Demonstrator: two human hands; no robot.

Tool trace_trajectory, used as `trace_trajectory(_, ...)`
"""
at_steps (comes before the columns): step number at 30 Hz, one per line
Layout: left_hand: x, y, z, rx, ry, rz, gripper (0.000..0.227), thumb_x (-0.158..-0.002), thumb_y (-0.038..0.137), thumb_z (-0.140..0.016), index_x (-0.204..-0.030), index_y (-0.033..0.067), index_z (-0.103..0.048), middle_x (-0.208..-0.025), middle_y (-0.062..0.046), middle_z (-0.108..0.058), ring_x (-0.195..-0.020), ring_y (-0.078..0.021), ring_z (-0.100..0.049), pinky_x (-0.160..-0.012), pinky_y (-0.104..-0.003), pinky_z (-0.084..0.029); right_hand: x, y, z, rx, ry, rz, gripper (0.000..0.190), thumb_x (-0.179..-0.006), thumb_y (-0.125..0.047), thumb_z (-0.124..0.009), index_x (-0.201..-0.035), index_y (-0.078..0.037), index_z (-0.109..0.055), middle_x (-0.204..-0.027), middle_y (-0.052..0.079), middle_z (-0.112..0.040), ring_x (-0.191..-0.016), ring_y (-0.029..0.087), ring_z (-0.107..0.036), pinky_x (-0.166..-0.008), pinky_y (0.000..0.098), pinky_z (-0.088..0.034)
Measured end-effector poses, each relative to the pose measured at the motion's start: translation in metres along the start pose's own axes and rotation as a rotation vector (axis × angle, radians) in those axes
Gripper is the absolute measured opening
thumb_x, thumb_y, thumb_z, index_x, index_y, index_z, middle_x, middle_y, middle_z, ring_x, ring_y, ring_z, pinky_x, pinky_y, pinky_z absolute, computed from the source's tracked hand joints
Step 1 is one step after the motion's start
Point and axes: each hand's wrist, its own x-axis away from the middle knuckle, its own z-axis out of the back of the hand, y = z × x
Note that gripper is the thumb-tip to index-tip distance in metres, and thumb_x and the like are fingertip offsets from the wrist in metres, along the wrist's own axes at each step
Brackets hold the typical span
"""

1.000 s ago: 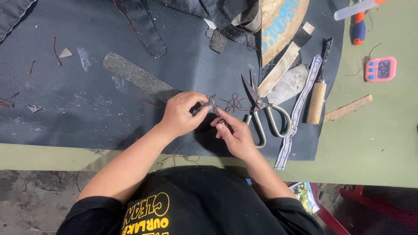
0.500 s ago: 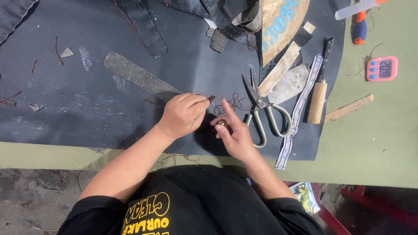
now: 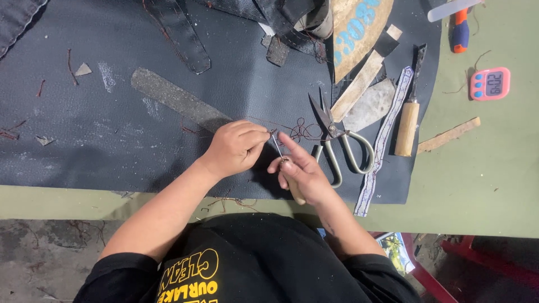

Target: Preparing thread by unwinding and cutting it, then using an awl to prep leather strips for sewing.

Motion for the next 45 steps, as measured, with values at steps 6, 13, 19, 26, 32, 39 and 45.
trace_trajectory(6, 0.001, -0.004, -0.001, 0.030, -0.005, 0.023, 0.014, -0.092, -0.001, -0.064, -0.087, 0.0098, -0.072, -0.080, -0.002, -0.073, -0.073, -0.0206, -0.071, -0.071, -0.030, -0.060, 0.002, 0.006, -0.007, -0.391, 0.026, -0.158, 0.062, -0.102, -0.015, -0.052, -0.161, -0.009, -0.034, -0.101, 0.026, -0.067, -0.057, 0.016, -0.060, -0.049, 0.0286, -0.052)
trace_trajectory(13, -0.001, -0.006, 0.002, 0.098, -0.116, 0.128, 0.017, -0.091, -0.001, -0.064, -0.088, 0.0131, -0.073, -0.077, -0.001, -0.073, -0.073, -0.0225, -0.071, -0.070, -0.032, -0.060, 0.001, 0.015, 0.002, 0.110, 0.116, 0.059, 0.051, -0.101, -0.008, -0.058, -0.151, -0.007, -0.051, -0.094, 0.026, -0.071, -0.055, 0.017, -0.064, -0.047, 0.0236, -0.053)
trace_trajectory(19, 0.001, -0.008, 0.000, 0.170, -0.189, 0.266, 0.011, -0.088, 0.001, -0.068, -0.091, 0.0098, -0.073, -0.076, -0.006, -0.073, -0.075, -0.0279, -0.072, -0.069, -0.038, -0.060, -0.005, 0.009, 0.002, 0.499, 0.127, 0.189, 0.048, -0.100, -0.005, -0.061, -0.147, -0.006, -0.054, -0.095, 0.019, -0.076, -0.060, 0.014, -0.067, -0.050, 0.0228, -0.055)
trace_trajectory(26, -0.002, -0.005, 0.003, 0.130, -0.185, 0.361, 0.023, -0.091, 0.013, -0.071, -0.113, 0.0091, -0.072, -0.090, -0.011, -0.077, -0.090, -0.0282, -0.075, -0.084, -0.040, -0.059, -0.010, 0.015, -0.002, 0.544, 0.188, 0.180, 0.049, -0.098, -0.004, -0.064, -0.146, -0.005, -0.056, -0.095, 0.017, -0.076, -0.064, 0.013, -0.070, -0.055, 0.0238, -0.057)
trace_trajectory(32, -0.015, 0.005, 0.007, 0.104, -0.267, 0.377, 0.028, -0.099, 0.011, -0.061, -0.124, 0.0024, -0.071, -0.099, -0.018, -0.078, -0.099, -0.0342, -0.074, -0.091, -0.044, -0.056, -0.009, 0.018, -0.007, 0.592, 0.241, 0.234, 0.050, -0.095, -0.004, -0.069, -0.144, -0.004, -0.058, -0.094, 0.018, -0.076, -0.064, 0.015, -0.070, -0.057, 0.0265, -0.058)
trace_trajectory(39, -0.012, 0.006, 0.002, 0.043, -0.335, 0.394, 0.029, -0.100, 0.009, -0.056, -0.125, 0.0049, -0.071, -0.102, -0.014, -0.077, -0.101, -0.0308, -0.073, -0.092, -0.041, -0.055, -0.007, 0.013, -0.009, 0.589, 0.272, 0.273, 0.048, -0.093, -0.003, -0.073, -0.140, -0.005, -0.064, -0.087, 0.015, -0.076, -0.063, 0.015, -0.070, -0.059, 0.0281, -0.058)
trace_trajectory(45, -0.009, 0.011, -0.003, 0.014, -0.332, 0.407, 0.029, -0.101, 0.009, -0.056, -0.127, 0.0095, -0.071, -0.106, -0.009, -0.077, -0.105, -0.0280, -0.072, -0.094, -0.040, -0.055, -0.005, 0.005, -0.017, 0.614, 0.294, 0.306, 0.046, -0.092, -0.006, -0.075, -0.137, -0.007, -0.067, -0.084, 0.015, -0.077, -0.061, 0.016, -0.071, -0.059, 0.0291, -0.057)
